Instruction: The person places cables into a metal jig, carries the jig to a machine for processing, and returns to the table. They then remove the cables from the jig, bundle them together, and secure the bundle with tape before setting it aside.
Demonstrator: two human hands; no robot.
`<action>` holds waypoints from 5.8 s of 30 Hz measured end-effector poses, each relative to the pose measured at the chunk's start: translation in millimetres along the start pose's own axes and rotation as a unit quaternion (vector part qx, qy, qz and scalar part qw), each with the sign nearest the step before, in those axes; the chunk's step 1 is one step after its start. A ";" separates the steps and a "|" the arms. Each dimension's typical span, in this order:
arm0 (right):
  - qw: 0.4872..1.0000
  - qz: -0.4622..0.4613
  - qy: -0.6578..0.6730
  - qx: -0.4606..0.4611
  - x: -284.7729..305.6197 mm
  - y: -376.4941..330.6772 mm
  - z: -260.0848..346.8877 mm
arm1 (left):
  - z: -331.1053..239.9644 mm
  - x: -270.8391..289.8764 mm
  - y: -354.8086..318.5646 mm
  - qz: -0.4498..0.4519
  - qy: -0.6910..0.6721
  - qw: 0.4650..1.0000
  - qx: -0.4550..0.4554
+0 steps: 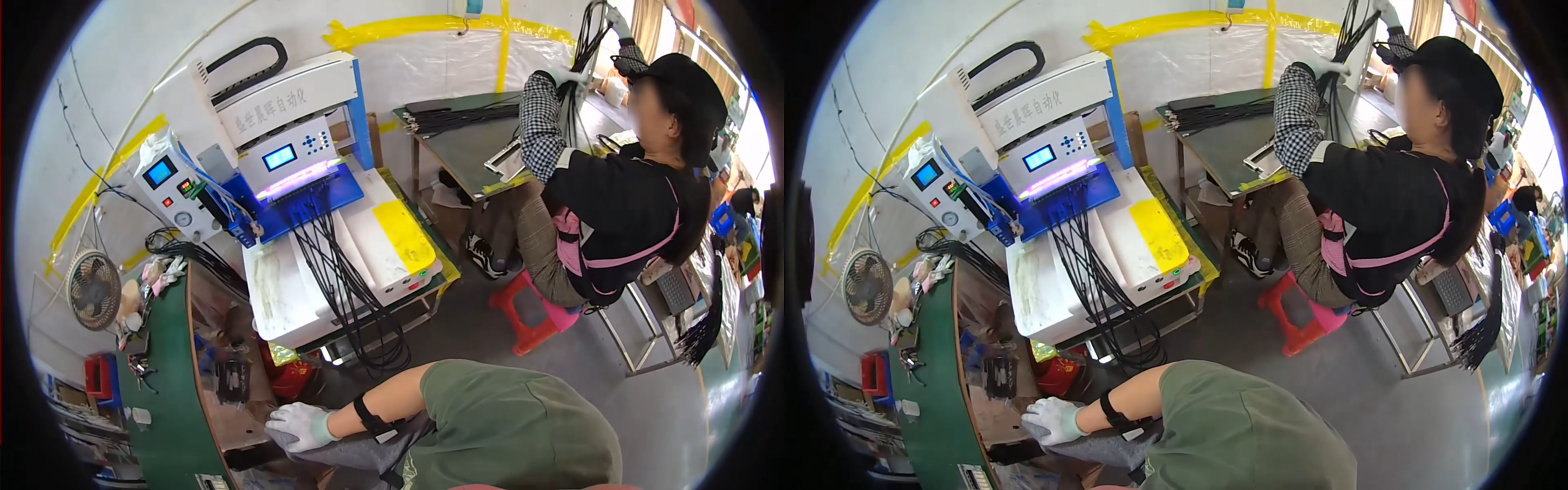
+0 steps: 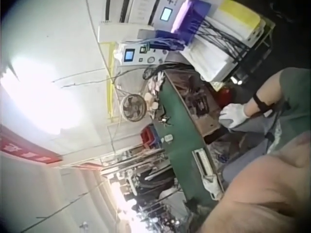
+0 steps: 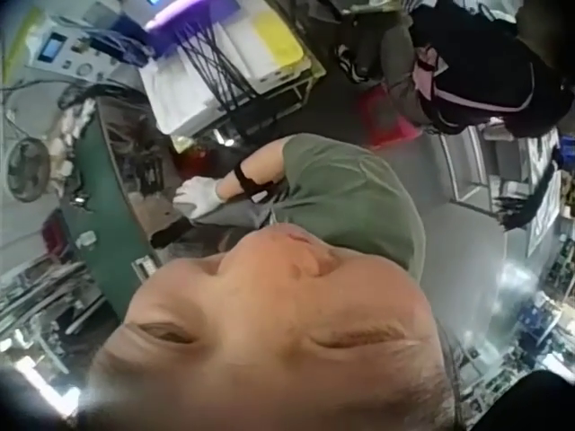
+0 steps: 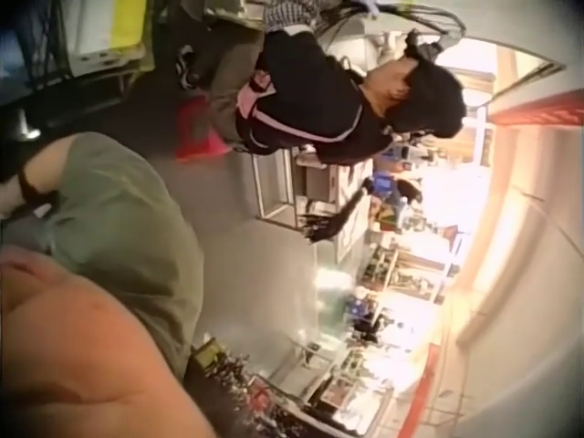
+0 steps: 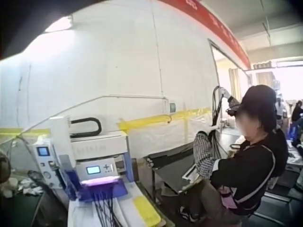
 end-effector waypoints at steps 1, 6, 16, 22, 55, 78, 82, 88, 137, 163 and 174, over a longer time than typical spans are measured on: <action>1.000 -0.013 -0.006 0.010 0.1 -1.0 -1.0 | 3.9 -2.6 -3.1 -0.001 0.000 1.000 0.001; 1.000 -0.021 -0.010 0.015 1.0 1.2 -0.1 | 18.9 -4.0 -13.1 -0.070 0.050 0.996 -0.022; 1.000 0.007 -0.006 -0.023 13.9 0.4 -0.7 | 12.6 -2.1 -12.2 -0.107 0.064 0.992 -0.011; 1.000 -0.004 -0.011 -0.016 12.7 0.6 -0.9 | 29.3 -15.8 -18.2 -0.019 0.087 0.996 0.002; 1.000 -0.022 -0.010 -0.013 22.1 -0.3 2.1 | -4.4 9.0 -3.8 0.099 0.003 0.986 0.135; 1.000 0.009 -0.028 0.010 -4.7 4.0 16.1 | 36.5 -21.5 -21.6 0.056 0.019 0.994 0.096; 0.999 0.021 -0.034 0.016 -13.8 6.2 23.3 | 41.6 -24.1 -23.6 0.053 0.033 0.993 0.096; 0.998 0.024 -0.041 0.041 -19.7 4.6 35.5 | 35.7 -10.1 -30.3 0.032 0.071 0.994 0.072; 0.999 0.021 -0.029 -0.019 6.5 5.0 9.5 | 29.6 -8.3 -18.4 0.032 0.060 0.993 0.092; 0.999 0.009 -0.026 -0.019 8.7 6.3 1.5 | 14.2 3.4 -12.7 0.001 0.065 0.995 0.074; 0.998 -0.039 -0.054 0.013 18.6 3.7 -2.7 | -17.6 22.8 -5.4 0.035 0.104 0.978 0.178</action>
Point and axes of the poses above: each hand's wrist, its own y-axis towards the middle knuckle, its own x-axis out of the back of the hand, z = x × y, the point moved 8 cm from there along y, towards the middle knuckle, and after that the axes turned 11 degrees about y, right-handed, at the moved point
